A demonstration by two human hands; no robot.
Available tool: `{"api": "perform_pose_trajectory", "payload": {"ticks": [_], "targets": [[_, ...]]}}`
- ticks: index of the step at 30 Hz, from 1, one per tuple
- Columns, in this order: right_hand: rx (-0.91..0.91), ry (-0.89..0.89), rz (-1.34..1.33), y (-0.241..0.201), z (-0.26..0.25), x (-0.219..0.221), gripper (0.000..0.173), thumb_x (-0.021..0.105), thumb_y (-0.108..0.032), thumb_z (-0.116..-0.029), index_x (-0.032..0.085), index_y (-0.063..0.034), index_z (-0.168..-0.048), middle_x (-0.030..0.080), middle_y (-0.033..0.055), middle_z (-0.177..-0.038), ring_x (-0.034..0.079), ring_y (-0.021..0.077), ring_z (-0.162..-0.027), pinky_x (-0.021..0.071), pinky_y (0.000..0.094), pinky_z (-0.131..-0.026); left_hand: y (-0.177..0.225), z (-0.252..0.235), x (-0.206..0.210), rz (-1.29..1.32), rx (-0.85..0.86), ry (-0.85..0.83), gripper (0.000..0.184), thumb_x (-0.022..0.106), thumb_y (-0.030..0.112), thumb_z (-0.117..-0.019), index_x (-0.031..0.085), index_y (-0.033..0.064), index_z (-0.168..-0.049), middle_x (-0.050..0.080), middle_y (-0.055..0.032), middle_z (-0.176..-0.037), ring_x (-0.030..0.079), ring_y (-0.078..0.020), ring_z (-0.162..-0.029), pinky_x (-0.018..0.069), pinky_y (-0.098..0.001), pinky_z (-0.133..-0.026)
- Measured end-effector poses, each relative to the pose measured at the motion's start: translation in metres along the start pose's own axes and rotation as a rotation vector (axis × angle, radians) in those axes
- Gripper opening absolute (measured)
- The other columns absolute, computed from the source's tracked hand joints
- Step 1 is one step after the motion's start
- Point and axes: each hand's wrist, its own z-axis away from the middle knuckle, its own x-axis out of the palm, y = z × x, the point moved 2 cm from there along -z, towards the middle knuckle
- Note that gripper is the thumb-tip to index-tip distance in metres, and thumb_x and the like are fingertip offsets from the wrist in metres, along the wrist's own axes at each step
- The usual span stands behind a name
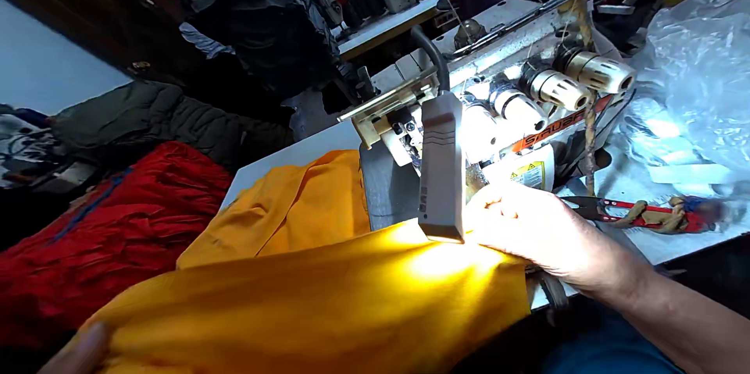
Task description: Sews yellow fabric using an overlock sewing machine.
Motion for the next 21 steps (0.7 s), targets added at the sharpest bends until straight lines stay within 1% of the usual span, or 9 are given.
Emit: {"api": "perform_pose_trajectory", "payload": {"ticks": [2,4,6,10,12,13,15,18,21], "targets": [[-0.06,0.097,0.107,0.002,-0.001,0.007,0.016,0.072,-0.015,-0.0873,0.073,-0.0167,-0.103,0.063,-0.0088,-0.071,0.056,-0.0033,-0.057,0.0475,0.0129,-0.051,-0.017,-0.024,-0.002,-0.086,-0.104,0.076,0.028,0.03,0.01,-0.1096,0.057,0.0135,-0.103,0.07,0.0123,-0.084,0.068,0.003,-0.081,0.0587,-0.0189,-0.079],[-0.132,0.176,0.24,0.001,-0.002,0.011,0.021,0.071,-0.016,-0.0876,0.073,-0.0145,-0.108,0.068,-0.0079,-0.08,0.06,-0.004,-0.065,0.0505,0.0124,-0.058,-0.032,-0.032,-0.002,-0.188,-0.161,0.135,0.022,0.032,0.013,-0.1099,0.055,0.0141,-0.108,0.066,0.0141,-0.082,0.066,0.0054,-0.077,0.0574,-0.0176,-0.074],[-0.184,0.208,0.347,0.0,-0.003,0.011,0.02,0.067,-0.013,-0.0905,0.072,-0.0114,-0.109,0.07,-0.0046,-0.091,0.063,-0.0032,-0.076,0.0527,0.0124,-0.067,-0.047,-0.038,-0.007,-0.252,-0.174,0.19,0.019,0.037,0.016,-0.11,0.055,0.0128,-0.108,0.064,0.0134,-0.08,0.064,0.0057,-0.073,0.0565,-0.0171,-0.07],[-0.234,0.226,0.406,0.0,-0.006,0.012,0.022,0.064,-0.007,-0.0905,0.073,-0.0084,-0.11,0.068,-0.0024,-0.091,0.061,-0.0025,-0.075,0.0503,0.0111,-0.067,-0.064,-0.043,-0.016,-0.329,-0.202,0.219,0.017,0.04,0.019,-0.11,0.055,0.0124,-0.109,0.061,0.0134,-0.079,0.062,0.0064,-0.07,0.0549,-0.0162,-0.067],[-0.269,0.236,0.437,-0.001,-0.009,0.015,0.024,0.062,-0.002,-0.0857,0.073,-0.0086,-0.106,0.063,-0.0034,-0.082,0.053,-0.0039,-0.064,0.0448,0.0087,-0.058,-0.063,-0.041,-0.018,-0.321,-0.187,0.229,0.017,0.039,0.018,-0.1099,0.055,0.0117,-0.111,0.062,0.0142,-0.08,0.062,0.0073,-0.071,0.055,-0.0153,-0.068],[-0.289,0.24,0.453,-0.001,-0.01,0.017,0.024,0.062,-0.001,-0.0849,0.074,-0.0088,-0.104,0.062,-0.0032,-0.08,0.052,-0.0037,-0.062,0.0439,0.0083,-0.057,-0.062,-0.039,-0.018,-0.32,-0.185,0.234,0.017,0.039,0.017,-0.1098,0.055,0.0114,-0.112,0.062,0.0143,-0.08,0.062,0.0078,-0.072,0.0549,-0.015,-0.068],[-0.315,0.253,0.519,-0.001,-0.011,0.02,0.025,0.064,-0.001,-0.0846,0.075,-0.0093,-0.105,0.063,-0.0006,-0.084,0.055,-0.0002,-0.066,0.0459,0.0103,-0.059,-0.065,-0.039,-0.02,-0.33,-0.195,0.242,0.017,0.039,0.017,-0.1097,0.055,0.0113,-0.111,0.062,0.0142,-0.08,0.062,0.0078,-0.072,0.0547,-0.0151,-0.068],[-0.271,0.273,0.597,-0.005,-0.012,0.02,0.028,0.066,-0.001,-0.0841,0.074,-0.0111,-0.109,0.063,0.0029,-0.093,0.06,0.0066,-0.075,0.0502,0.0179,-0.063,-0.072,-0.038,-0.021,-0.339,-0.219,0.267,0.016,0.04,0.019,-0.1098,0.053,0.0099,-0.114,0.059,0.0122,-0.084,0.06,0.007,-0.075,0.054,-0.0163,-0.071],[-0.347,0.3,0.67,-0.002,-0.014,0.018,0.014,0.065,-0.004,-0.0831,0.071,-0.0104,-0.095,0.057,0.0036,-0.093,0.056,0.0063,-0.077,0.0466,0.0153,-0.064,-0.081,-0.038,-0.023,-0.333,-0.214,0.304,0.017,0.043,0.019,-0.1091,0.054,0.0092,-0.116,0.059,0.0114,-0.087,0.061,0.0066,-0.077,0.0542,-0.0171,-0.073]]}}
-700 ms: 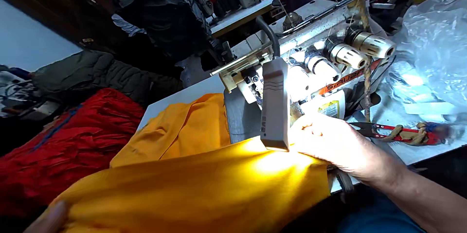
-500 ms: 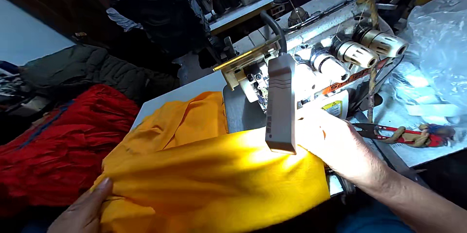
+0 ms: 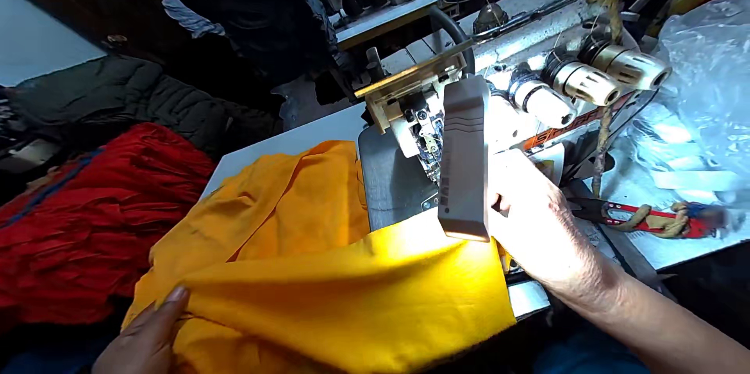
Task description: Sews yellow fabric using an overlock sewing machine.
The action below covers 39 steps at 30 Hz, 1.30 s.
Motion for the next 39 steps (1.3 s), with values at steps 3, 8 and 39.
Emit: {"api": "perform_pose_trajectory", "payload": {"ticks": [3,8,39], "targets": [[-0.105,0.031,0.086,0.005,0.002,0.0,0.01,0.063,-0.012,-0.0863,0.073,-0.0117,-0.084,0.059,0.0034,-0.088,0.06,0.0093,-0.079,0.049,0.0179,-0.066,-0.007,0.0,0.003,0.007,-0.005,0.024,0.017,0.045,0.02,-0.1088,0.054,0.008,-0.117,0.058,0.0102,-0.089,0.06,0.0058,-0.078,0.0539,-0.0181,-0.074],[-0.169,-0.01,0.125,0.004,0.011,-0.003,0.015,0.066,-0.022,-0.0898,0.077,-0.0124,-0.092,0.067,0.0047,-0.095,0.067,0.0126,-0.09,0.0552,0.0237,-0.077,-0.015,-0.005,0.0,0.053,0.01,0.011,0.011,0.045,0.018,-0.1082,0.053,0.0124,-0.112,0.06,0.0138,-0.086,0.061,0.0075,-0.077,0.0548,-0.016,-0.073],[-0.019,0.073,0.439,-0.013,-0.007,0.015,0.03,0.067,-0.013,-0.0842,0.069,-0.0065,-0.114,0.06,0.0164,-0.097,0.063,0.0284,-0.072,0.0452,0.0392,-0.056,-0.022,-0.025,0.013,-0.14,0.04,0.079,0.021,0.053,0.021,-0.1054,0.056,0.0035,-0.116,0.054,0.0049,-0.092,0.055,0.0044,-0.077,0.0496,-0.018,-0.074]]}}
